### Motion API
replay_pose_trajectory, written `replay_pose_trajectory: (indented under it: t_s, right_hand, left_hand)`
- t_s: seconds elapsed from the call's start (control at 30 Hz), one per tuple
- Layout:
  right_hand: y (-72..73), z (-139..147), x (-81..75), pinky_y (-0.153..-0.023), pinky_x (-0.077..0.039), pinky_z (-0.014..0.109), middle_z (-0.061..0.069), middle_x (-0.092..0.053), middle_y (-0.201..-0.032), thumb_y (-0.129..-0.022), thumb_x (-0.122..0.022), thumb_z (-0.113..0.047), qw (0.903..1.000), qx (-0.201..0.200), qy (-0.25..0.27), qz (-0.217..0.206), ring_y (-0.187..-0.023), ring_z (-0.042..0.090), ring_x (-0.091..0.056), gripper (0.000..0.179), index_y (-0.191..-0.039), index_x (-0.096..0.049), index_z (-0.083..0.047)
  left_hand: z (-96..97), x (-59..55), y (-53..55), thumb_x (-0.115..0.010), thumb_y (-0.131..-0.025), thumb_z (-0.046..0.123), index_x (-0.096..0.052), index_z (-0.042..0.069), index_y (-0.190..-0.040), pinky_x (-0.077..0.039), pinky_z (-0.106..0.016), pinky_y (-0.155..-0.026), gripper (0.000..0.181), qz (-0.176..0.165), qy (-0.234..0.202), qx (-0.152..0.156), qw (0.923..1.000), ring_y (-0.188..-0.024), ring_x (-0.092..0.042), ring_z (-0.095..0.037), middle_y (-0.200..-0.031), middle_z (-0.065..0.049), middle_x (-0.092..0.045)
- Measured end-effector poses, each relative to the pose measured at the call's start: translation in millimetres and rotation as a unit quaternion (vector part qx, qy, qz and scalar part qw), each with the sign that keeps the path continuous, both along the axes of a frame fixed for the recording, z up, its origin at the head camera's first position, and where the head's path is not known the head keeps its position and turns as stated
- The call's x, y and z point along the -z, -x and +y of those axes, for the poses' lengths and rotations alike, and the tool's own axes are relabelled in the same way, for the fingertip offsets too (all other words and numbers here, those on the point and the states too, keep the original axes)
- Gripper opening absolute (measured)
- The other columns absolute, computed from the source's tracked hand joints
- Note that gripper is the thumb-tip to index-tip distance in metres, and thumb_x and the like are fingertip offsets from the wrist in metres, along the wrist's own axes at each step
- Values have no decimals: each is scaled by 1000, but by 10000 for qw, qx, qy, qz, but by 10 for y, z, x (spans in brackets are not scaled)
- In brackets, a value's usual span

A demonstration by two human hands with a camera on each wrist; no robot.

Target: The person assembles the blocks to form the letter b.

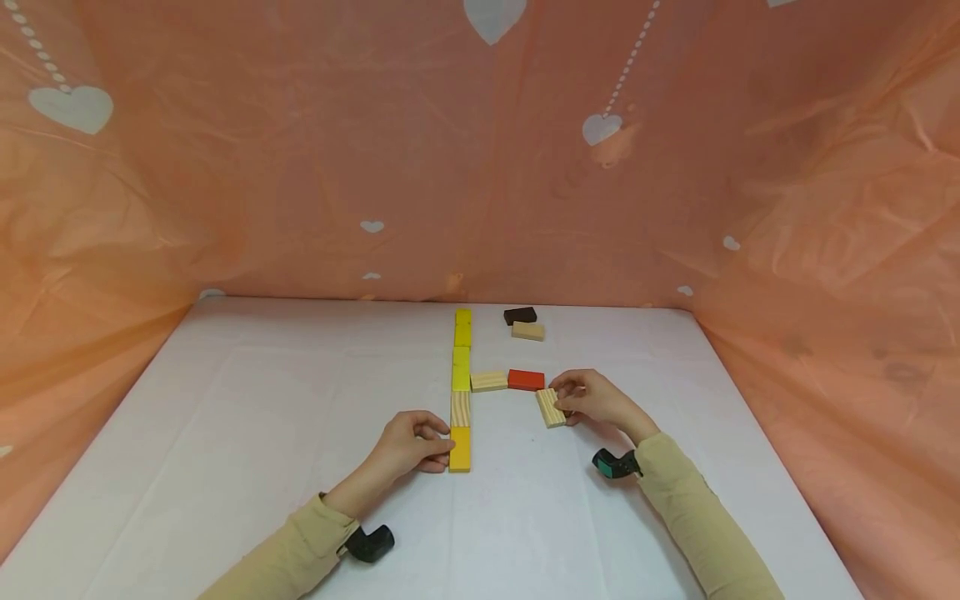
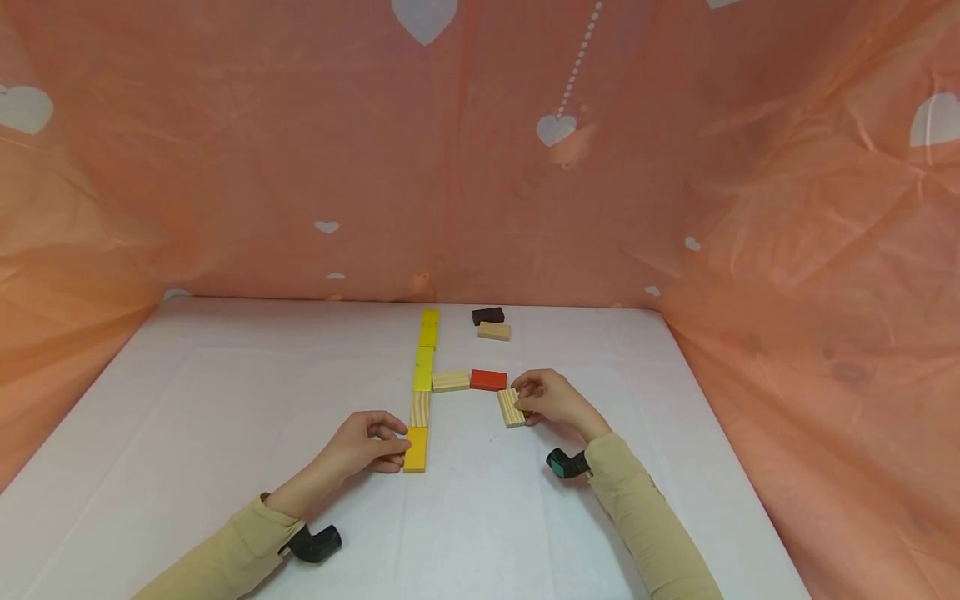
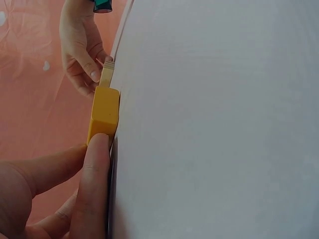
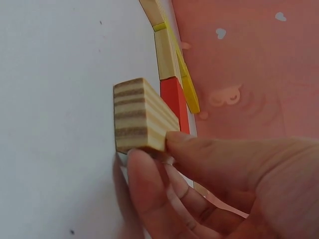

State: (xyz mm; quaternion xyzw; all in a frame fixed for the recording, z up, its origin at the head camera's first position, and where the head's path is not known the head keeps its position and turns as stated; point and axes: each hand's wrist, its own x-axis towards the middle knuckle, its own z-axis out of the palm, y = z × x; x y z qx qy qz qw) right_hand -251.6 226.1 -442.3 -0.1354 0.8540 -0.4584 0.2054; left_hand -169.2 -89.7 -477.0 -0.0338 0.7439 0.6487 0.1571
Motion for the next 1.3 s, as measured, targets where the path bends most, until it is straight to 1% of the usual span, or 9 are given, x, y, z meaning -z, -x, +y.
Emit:
replay_pose_trajectory:
  t_s: [0.27, 0.4, 0.53, 0.6, 0.73, 0.77, 0.9, 1.07, 1.3]
  right_hand:
    - [-34, -22, 26, -61, -60, 32, 12, -56, -89, -88, -67, -3, 9997, 196, 5, -152, -73, 20, -58, 27, -113, -60, 2]
    - [-49, -27, 28, -61, -60, 33, 12, -56, -90, -88, -67, -3, 9997, 221, 5, -86, -72, 21, -58, 27, -113, -60, 2]
    - [-67, -41, -31, -61, -60, 33, 13, -56, -90, -88, -66, -2, 9999, 168, 18, 2, -72, 21, -58, 27, -113, -59, 4]
    - [-62, -41, -33, -62, -60, 33, 13, -56, -90, -88, -66, -2, 9998, 180, 23, -16, -72, 21, -58, 27, -113, -58, 4]
    - [-60, -40, -6, -62, -60, 35, 14, -56, -90, -88, -67, -3, 9996, 278, 47, -93, -72, 21, -58, 27, -113, -59, 3]
    - [-40, -24, 37, -62, -60, 33, 13, -56, -90, -88, -67, -5, 9994, 312, 55, -116, -72, 21, -59, 26, -113, -59, 2]
    - [-44, -21, 48, -63, -60, 34, 13, -57, -91, -90, -64, -7, 9994, 327, 80, -101, -72, 21, -59, 25, -113, -59, 2]
    - [-37, -8, 15, -64, -59, 33, 13, -60, -93, -93, -62, -11, 9995, 299, 50, 22, -73, 22, -60, 25, -115, -59, 2]
    - [18, 52, -56, -71, -58, 34, 17, -64, -99, -95, -60, -12, 9987, 248, 27, 452, -81, 26, -62, 29, -118, -59, 4]
  left_hand:
    - [1, -15, -23, -74, -80, -4, -61, -6, -99, -61, -34, -56, 23, -65, 66, -20, 10000, -58, -65, -18, -76, -13, -58]
    - [3, -23, -28, -74, -80, -4, -61, -6, -99, -61, -34, -56, 23, -60, 47, -44, 10000, -58, -65, -18, -76, -13, -58]
    - [5, -25, -22, -74, -79, -4, -62, -6, -99, -61, -34, -56, 23, -30, 65, -63, 10000, -58, -65, -18, -76, -13, -57]
    - [8, -22, -17, -74, -80, -4, -62, -6, -99, -61, -34, -56, 23, -29, 68, -64, 10000, -58, -65, -18, -76, -13, -57]
    - [14, -22, -17, -74, -80, -3, -62, -6, -100, -60, -34, -56, 23, -59, 90, -58, 9999, -58, -65, -18, -76, -13, -58]
    - [15, -24, -19, -74, -80, -3, -62, -6, -100, -60, -34, -56, 23, -70, 98, -58, 9999, -58, -65, -18, -76, -13, -58]
    - [18, -30, -27, -74, -80, -2, -61, -6, -100, -61, -34, -56, 23, -69, 101, -55, 9999, -58, -65, -18, -76, -13, -58]
    - [17, -25, -30, -73, -81, -3, -61, -6, -100, -61, -34, -56, 23, -56, 79, -83, 9999, -58, -65, -17, -77, -13, -59]
    - [16, -23, -29, -73, -81, -3, -61, -6, -100, -60, -34, -56, 23, -43, 79, -90, 9999, -58, -65, -17, -77, -12, -59]
